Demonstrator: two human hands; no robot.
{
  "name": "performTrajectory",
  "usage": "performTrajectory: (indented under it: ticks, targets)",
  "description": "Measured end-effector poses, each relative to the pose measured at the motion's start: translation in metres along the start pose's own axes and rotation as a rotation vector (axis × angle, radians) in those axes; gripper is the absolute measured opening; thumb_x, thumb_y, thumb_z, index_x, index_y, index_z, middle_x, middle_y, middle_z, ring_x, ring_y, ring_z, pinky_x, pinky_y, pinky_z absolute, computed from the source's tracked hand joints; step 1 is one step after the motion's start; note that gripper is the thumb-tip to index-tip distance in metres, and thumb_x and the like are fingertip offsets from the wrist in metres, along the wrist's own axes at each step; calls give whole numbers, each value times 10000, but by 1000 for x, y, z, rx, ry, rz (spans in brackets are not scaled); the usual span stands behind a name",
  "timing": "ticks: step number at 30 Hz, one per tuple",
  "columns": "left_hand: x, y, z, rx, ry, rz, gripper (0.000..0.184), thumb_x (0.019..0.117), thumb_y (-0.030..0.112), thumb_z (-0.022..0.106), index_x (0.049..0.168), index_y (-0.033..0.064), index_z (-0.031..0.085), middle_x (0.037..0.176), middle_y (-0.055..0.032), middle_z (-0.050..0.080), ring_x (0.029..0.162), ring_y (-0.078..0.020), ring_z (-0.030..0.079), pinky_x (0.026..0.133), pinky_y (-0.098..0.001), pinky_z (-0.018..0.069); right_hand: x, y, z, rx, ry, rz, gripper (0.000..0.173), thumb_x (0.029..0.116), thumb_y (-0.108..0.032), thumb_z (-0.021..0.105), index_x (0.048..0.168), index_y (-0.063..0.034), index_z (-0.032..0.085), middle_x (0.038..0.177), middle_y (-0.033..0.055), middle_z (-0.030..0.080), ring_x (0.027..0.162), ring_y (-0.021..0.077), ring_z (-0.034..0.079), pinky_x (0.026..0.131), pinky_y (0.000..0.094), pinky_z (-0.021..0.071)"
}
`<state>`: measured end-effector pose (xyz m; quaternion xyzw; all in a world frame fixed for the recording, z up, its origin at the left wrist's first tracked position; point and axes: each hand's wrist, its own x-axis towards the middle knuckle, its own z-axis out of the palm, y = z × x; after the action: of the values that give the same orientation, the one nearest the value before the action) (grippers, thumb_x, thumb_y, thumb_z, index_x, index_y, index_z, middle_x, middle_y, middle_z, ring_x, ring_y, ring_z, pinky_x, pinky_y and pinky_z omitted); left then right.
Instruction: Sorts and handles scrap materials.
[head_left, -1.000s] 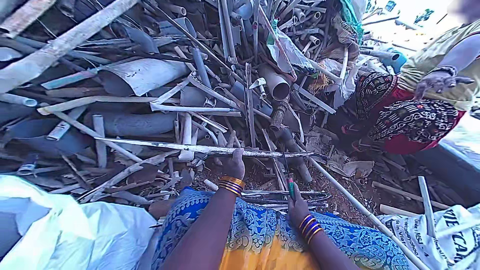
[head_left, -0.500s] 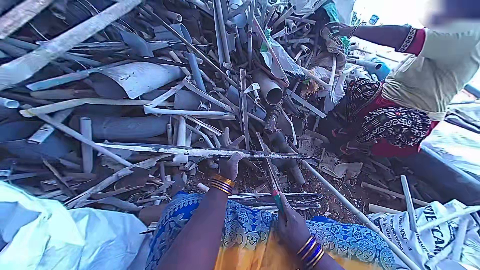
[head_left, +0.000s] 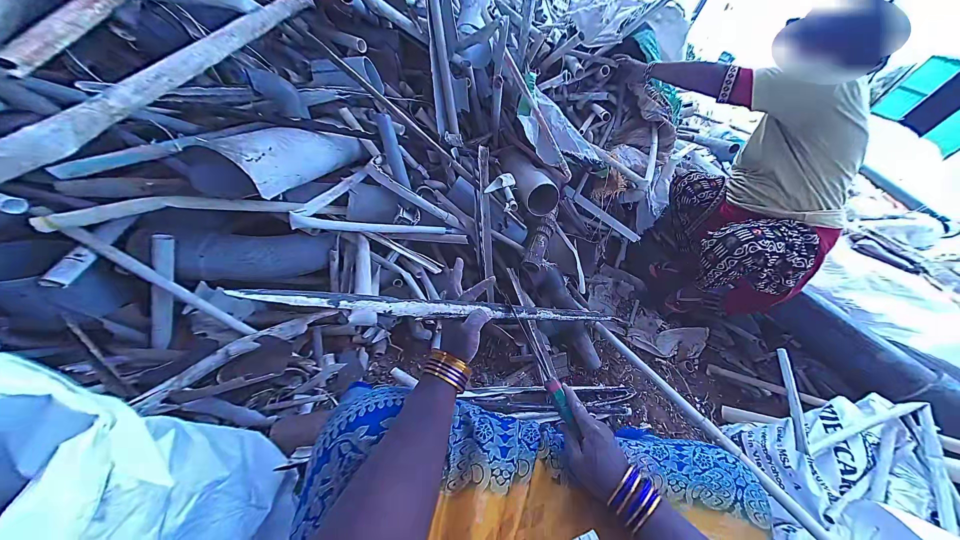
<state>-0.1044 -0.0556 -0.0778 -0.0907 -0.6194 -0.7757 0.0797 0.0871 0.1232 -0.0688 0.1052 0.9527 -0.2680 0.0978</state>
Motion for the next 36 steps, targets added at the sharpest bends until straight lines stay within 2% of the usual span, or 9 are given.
performTrajectory:
  ticks: [5, 8, 13, 16, 19, 22, 26, 31, 36]
  targets:
    - [-6, 1, 6, -45, 92, -20, 757, 781, 21, 567, 1509, -10, 365, 1491, -157, 525, 1206, -110, 595, 983, -265, 475, 20, 21, 4, 63, -79, 262, 656, 1066, -141, 454, 1652, -102, 161, 1292, 266, 648, 1163, 399, 656, 1042, 536, 478]
    - [-1, -1, 5, -51, 107, -5, 820, 804, 30, 558, 1573, 21, 271, 1478, -150, 547, 1229, -121, 593, 999, -277, 468, 4, 6, 10, 68, -23, 47, 643, 1034, -132, 476, 1629, -53, 246, 1255, 265, 677, 1102, 394, 690, 1001, 526, 509]
    - [-6, -1, 9, -48, 167, 24, 619, 821, -23, 568, 1425, -77, 440, 1403, -196, 560, 1216, -155, 577, 1015, -289, 468, 20, 21, 11, 69, -81, 221, 654, 1071, -151, 443, 1652, -89, 147, 1258, 268, 659, 1120, 394, 669, 1027, 529, 484]
    - [0, -1, 5, -42, 102, 27, 775, 807, 22, 542, 1544, -32, 312, 1505, -195, 505, 1283, -169, 563, 1037, -301, 457, 7, 9, 8, 48, -20, 9, 633, 1040, -131, 472, 1628, -51, 251, 1238, 263, 685, 1082, 399, 697, 990, 532, 518]
    - [-5, 2, 6, -62, 80, -14, 538, 810, -36, 505, 1346, -85, 506, 1349, -191, 579, 1126, -165, 590, 940, -296, 486, 24, 29, 4, -1, -74, 205, 652, 1068, -158, 450, 1655, -121, 171, 1288, 260, 656, 1159, 401, 662, 1037, 548, 482]
    - [-3, 6, 10, -95, 179, -46, 306, 799, -59, 511, 1086, -40, 614, 1008, -78, 633, 895, -93, 612, 824, -250, 508, 46, 40, -6, 14, -100, 292, 672, 1063, -134, 464, 1658, -133, 152, 1315, 279, 633, 1186, 415, 646, 1049, 554, 469]
    - [4, -3, 4, -244, 206, -83, 314, 839, -56, 447, 1110, 10, 590, 978, -32, 628, 868, -95, 614, 800, -296, 528, 37, 27, -8, -66, -122, -28, 632, 1065, -179, 446, 1646, -94, 213, 1259, 260, 672, 1139, 405, 672, 1031, 545, 487]
    - [14, -15, 3, -498, 312, -61, 282, 859, -94, 383, 1004, 71, 561, 883, -23, 656, 826, -159, 672, 808, -353, 579, 84, 85, -7, -19, -124, 376, 680, 1064, -147, 453, 1663, -149, 132, 1335, 289, 615, 1209, 431, 625, 1051, 571, 460]
    - [21, -21, 3, -492, 277, -27, 255, 855, -78, 390, 946, 101, 548, 810, 12, 646, 775, -124, 659, 775, -326, 576, 67, 67, 1, -47, -147, 148, 646, 1082, -197, 441, 1664, -166, 162, 1300, 250, 656, 1176, 407, 656, 1053, 563, 473]
